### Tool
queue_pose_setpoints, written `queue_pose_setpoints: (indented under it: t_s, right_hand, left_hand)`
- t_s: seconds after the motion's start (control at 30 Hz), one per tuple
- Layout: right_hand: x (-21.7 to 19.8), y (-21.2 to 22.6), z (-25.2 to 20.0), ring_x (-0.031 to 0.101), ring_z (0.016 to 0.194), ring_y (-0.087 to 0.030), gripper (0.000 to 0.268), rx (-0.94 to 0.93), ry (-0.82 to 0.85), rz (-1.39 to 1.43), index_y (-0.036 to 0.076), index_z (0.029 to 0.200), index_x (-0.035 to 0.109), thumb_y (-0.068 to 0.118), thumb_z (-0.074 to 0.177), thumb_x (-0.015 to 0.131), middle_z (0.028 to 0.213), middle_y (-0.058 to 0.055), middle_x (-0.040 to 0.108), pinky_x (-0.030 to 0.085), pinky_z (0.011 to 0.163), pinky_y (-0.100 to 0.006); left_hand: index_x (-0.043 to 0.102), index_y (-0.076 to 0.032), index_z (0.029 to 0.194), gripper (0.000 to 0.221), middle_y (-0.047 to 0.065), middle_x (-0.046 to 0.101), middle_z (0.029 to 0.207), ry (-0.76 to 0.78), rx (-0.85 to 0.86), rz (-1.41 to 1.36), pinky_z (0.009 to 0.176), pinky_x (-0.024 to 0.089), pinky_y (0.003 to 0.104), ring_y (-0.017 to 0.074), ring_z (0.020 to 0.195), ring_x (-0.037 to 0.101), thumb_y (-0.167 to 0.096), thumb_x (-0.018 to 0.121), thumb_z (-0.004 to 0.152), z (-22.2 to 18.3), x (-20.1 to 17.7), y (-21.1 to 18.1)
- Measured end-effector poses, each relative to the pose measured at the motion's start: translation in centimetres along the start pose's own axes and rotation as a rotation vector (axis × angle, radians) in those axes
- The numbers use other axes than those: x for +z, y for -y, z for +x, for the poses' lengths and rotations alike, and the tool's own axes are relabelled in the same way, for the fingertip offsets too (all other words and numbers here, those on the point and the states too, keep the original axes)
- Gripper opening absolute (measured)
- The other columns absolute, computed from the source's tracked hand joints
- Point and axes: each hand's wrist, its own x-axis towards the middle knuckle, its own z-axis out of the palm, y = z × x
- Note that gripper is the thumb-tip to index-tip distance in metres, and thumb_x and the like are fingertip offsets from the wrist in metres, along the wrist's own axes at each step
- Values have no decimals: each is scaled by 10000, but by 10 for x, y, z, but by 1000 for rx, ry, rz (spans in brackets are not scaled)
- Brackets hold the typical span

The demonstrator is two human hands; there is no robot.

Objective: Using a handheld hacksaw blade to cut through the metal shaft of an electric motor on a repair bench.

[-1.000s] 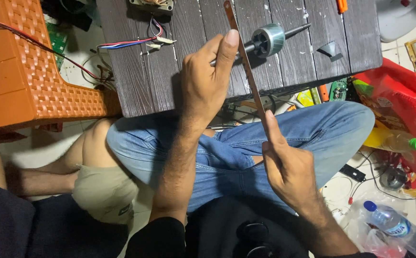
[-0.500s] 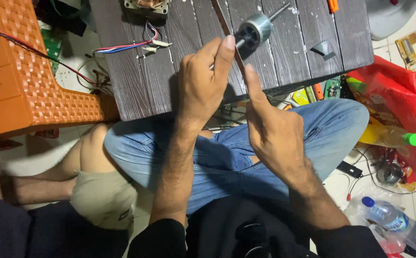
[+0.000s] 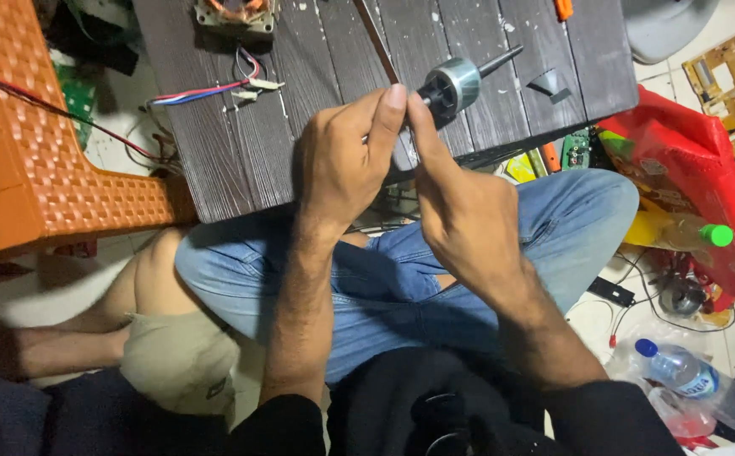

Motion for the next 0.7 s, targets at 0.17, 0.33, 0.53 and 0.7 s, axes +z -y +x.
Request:
queue_pose_setpoints:
  t_s: [0.17, 0.33, 0.53, 0.7]
  right_hand:
    - [3, -1, 4, 547, 473, -162, 677, 7, -17, 15, 127, 1582, 418, -26, 956, 624, 664, -65, 654, 420, 473, -356]
    - [6, 0, 7, 587, 511, -142, 642, -48, -57, 63, 62, 1545, 417, -70, 944, 600, 1217, -118, 789, 465, 476, -321]
    - [10, -2, 15, 597, 556, -124, 640, -54, -76, 97, 62, 1559, 378, -71, 963, 573, 1475, -107, 657, 485, 486, -277]
    - [12, -8, 14, 608, 558, -115, 637, -45, -60, 108, 71, 1559, 380, -63, 967, 573, 1497, -111, 635, 500, 487, -262]
  left_hand:
    - [660, -97, 781, 549, -32, 540, 542, -31, -101, -75, 418, 333, 311, 114, 444, 476, -492, 364, 1022, 3, -10, -15]
    - [444, -136, 695, 499, -62, 386, 596, -57, -82, -267, 494, 288, 259, 70, 526, 366, -517, 418, 1016, 5, 2, 3]
    - [531, -137, 860, 537, -48, 502, 561, -15, -75, -176, 387, 261, 282, 71, 408, 411, -574, 267, 1024, 3, 1, 3]
    - [609, -128, 877, 543, -49, 507, 531, -27, -122, -92, 383, 276, 311, 90, 408, 458, -508, 254, 1036, 3, 2, -1]
